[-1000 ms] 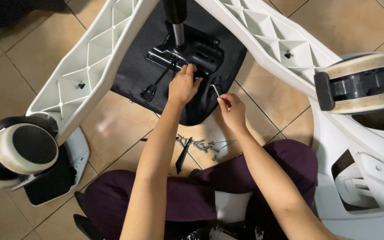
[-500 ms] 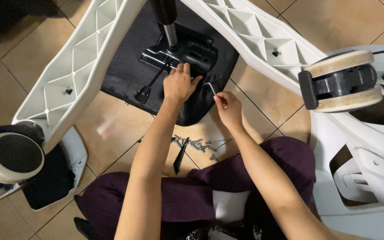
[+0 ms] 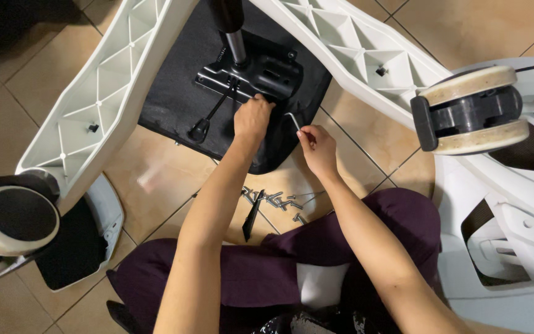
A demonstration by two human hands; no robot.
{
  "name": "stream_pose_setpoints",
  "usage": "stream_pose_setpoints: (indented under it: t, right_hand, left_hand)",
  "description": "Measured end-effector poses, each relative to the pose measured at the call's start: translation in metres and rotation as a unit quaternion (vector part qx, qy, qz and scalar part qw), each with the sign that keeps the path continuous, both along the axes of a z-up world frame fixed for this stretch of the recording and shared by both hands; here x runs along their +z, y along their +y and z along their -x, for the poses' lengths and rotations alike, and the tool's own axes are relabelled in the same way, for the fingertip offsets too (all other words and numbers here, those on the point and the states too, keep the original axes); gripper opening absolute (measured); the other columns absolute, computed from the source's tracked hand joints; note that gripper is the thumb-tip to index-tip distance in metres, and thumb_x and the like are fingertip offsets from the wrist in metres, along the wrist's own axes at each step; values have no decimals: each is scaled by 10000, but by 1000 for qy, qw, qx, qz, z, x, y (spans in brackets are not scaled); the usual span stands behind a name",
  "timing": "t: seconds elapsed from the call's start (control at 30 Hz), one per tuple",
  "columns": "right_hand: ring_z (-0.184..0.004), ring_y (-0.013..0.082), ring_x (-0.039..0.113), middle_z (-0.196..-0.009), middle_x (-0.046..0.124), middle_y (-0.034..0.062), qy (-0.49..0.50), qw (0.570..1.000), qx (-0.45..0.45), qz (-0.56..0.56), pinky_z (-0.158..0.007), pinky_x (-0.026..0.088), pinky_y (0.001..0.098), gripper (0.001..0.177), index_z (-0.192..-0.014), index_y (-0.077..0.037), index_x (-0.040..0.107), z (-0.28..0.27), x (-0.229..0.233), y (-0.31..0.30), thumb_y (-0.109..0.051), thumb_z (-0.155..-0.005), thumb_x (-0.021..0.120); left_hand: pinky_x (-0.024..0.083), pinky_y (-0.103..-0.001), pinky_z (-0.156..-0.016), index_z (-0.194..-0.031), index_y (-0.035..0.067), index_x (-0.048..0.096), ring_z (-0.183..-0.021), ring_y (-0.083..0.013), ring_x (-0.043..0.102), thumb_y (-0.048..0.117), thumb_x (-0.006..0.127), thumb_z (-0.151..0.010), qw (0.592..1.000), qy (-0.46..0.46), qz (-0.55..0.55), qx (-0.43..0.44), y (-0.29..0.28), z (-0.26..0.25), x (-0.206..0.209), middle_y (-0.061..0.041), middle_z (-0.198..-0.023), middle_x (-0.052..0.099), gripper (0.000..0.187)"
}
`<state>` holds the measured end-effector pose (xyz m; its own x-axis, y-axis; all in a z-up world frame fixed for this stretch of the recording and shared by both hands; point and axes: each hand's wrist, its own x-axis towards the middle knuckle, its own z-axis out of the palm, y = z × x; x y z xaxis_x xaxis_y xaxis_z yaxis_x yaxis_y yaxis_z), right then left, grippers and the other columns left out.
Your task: The person assembles an office chair by attaching the seat cushion to the base with wheels using an Allen key and multiple screws. They align the seat, insert screws, and tighten them while seated on the floor.
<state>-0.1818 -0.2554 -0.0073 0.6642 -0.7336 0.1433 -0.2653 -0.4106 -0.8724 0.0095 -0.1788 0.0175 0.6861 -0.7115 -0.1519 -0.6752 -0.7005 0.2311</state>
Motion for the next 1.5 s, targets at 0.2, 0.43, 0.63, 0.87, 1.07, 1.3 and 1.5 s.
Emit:
stream_pose_setpoints:
  t: [0.2,0.43,0.63,0.87,1.07,1.3,1.5]
  right_hand:
    - [-677,159,623,-873,694,74,-6,1000,1,-14,-640,496,294,149,-990,-21,716,0,-1,-1,-169,-976,719]
    - [-699,155,640,-895,699,72,2,1000,7,-13,-657,507,292,148,-998,-21,715,-1,-2,1,-168,-981,714]
    - [-691,156,632,-881,690,77,5,1000,4,-5,-651,504,289,146,-993,-21,718,1,-5,1,-166,-976,717]
    - [-696,137,642,-896,714,70,-14,999,1,-36,-646,510,278,150,-1002,-24,723,4,-2,1,-170,-968,724]
    - [-676,157,642,-859,733,63,95,978,184,-22,-639,514,298,137,-923,-68,772,33,26,-29,-198,-886,788]
    - [-764,220,710,-808,746,81,333,857,380,99,-703,538,355,123,-829,-117,805,46,19,18,-187,-729,825]
    - [-753,268,734,-785,740,87,299,890,338,60,-695,561,391,197,-812,-89,727,47,47,33,-234,-737,837]
  left_hand:
    - [590,-426,-777,-1057,65,693,-987,-314,695,220,752,-856,990,-20,129,-50,22,0,32,-107,-1069,688,261]
    - [583,-419,-793,-1155,110,675,-1018,-304,691,0,619,-847,967,-80,141,-195,29,-20,16,-92,-1160,691,332]
    - [595,-424,-775,-1065,33,670,-998,-287,710,278,631,-932,957,-147,61,-241,18,-25,5,-112,-1066,706,282]
    - [591,-485,-757,-968,68,689,-848,-369,735,319,550,-1056,993,4,113,-30,14,6,21,-143,-990,749,301]
    - [564,-524,-748,-950,55,672,-862,-424,704,366,639,-948,989,123,50,-69,99,81,37,-176,-990,727,313]
    - [586,-461,-683,-932,86,683,-839,-326,735,244,681,-885,987,21,60,-146,156,134,-4,-104,-960,712,165]
    - [603,-441,-731,-951,129,729,-890,-308,748,244,733,-850,979,24,-16,-200,159,148,-9,-100,-999,739,154]
